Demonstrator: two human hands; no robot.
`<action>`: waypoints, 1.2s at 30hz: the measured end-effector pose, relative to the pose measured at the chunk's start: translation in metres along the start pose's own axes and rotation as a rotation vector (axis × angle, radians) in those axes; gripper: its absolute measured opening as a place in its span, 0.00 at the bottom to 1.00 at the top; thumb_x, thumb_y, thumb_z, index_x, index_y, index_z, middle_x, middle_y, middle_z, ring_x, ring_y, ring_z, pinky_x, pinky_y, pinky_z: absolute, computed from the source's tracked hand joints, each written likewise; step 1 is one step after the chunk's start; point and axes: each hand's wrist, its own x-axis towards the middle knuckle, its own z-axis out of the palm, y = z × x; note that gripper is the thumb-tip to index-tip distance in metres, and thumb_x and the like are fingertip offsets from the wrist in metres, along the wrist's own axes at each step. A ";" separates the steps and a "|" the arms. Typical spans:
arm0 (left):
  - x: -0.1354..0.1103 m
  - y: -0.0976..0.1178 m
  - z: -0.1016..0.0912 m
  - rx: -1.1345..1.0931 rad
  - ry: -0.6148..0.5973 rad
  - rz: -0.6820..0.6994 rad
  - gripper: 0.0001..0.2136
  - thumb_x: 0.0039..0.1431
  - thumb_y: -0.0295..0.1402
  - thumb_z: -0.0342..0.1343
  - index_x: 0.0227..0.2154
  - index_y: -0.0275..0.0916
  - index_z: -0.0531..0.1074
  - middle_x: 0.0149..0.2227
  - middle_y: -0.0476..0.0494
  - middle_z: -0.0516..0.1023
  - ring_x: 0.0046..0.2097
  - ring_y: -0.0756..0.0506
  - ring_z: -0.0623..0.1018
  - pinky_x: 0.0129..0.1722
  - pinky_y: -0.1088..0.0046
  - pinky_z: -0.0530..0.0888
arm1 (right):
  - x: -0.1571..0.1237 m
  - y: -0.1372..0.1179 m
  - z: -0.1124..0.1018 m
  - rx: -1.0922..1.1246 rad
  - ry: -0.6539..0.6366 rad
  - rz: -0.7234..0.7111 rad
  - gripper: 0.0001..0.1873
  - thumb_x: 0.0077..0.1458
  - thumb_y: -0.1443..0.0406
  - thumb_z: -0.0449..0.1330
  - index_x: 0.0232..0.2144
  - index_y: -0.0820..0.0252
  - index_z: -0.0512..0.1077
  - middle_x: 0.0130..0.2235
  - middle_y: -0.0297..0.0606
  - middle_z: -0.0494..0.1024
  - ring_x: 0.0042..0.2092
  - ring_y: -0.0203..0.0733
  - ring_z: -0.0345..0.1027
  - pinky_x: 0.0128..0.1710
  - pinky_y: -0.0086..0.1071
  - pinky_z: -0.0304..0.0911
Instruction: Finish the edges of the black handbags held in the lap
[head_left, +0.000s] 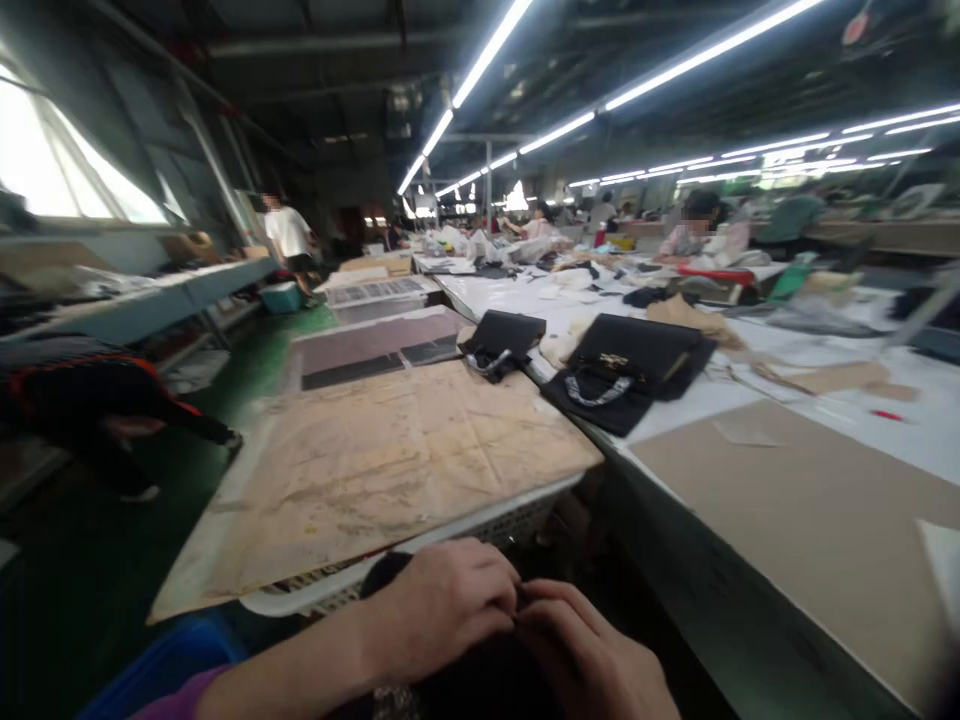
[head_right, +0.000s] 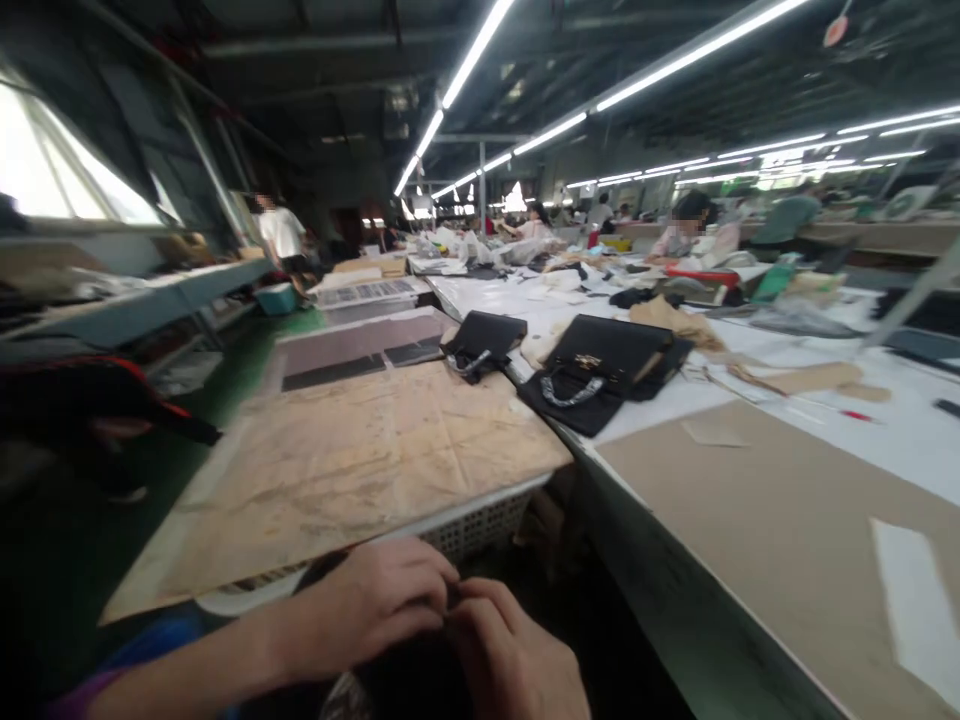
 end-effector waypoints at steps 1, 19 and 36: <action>0.000 0.002 -0.003 -0.038 -0.008 -0.042 0.03 0.64 0.30 0.57 0.34 0.39 0.74 0.46 0.47 0.79 0.49 0.46 0.76 0.51 0.72 0.70 | 0.000 -0.004 -0.003 0.022 -0.004 0.035 0.10 0.65 0.67 0.51 0.41 0.50 0.71 0.48 0.32 0.78 0.40 0.35 0.77 0.35 0.23 0.72; 0.005 0.004 -0.003 -0.208 -0.069 -0.270 0.03 0.59 0.27 0.57 0.32 0.41 0.69 0.42 0.51 0.76 0.45 0.47 0.74 0.46 0.70 0.67 | -0.008 -0.012 -0.016 0.094 0.003 0.184 0.10 0.62 0.70 0.56 0.42 0.51 0.71 0.40 0.30 0.78 0.37 0.36 0.75 0.35 0.25 0.67; -0.001 -0.004 0.003 -0.211 -0.041 -0.105 0.08 0.65 0.23 0.52 0.33 0.42 0.72 0.52 0.53 0.74 0.52 0.50 0.73 0.53 0.75 0.67 | -0.009 -0.013 -0.010 0.048 0.012 0.179 0.05 0.64 0.67 0.56 0.39 0.52 0.72 0.35 0.28 0.77 0.32 0.34 0.72 0.29 0.26 0.58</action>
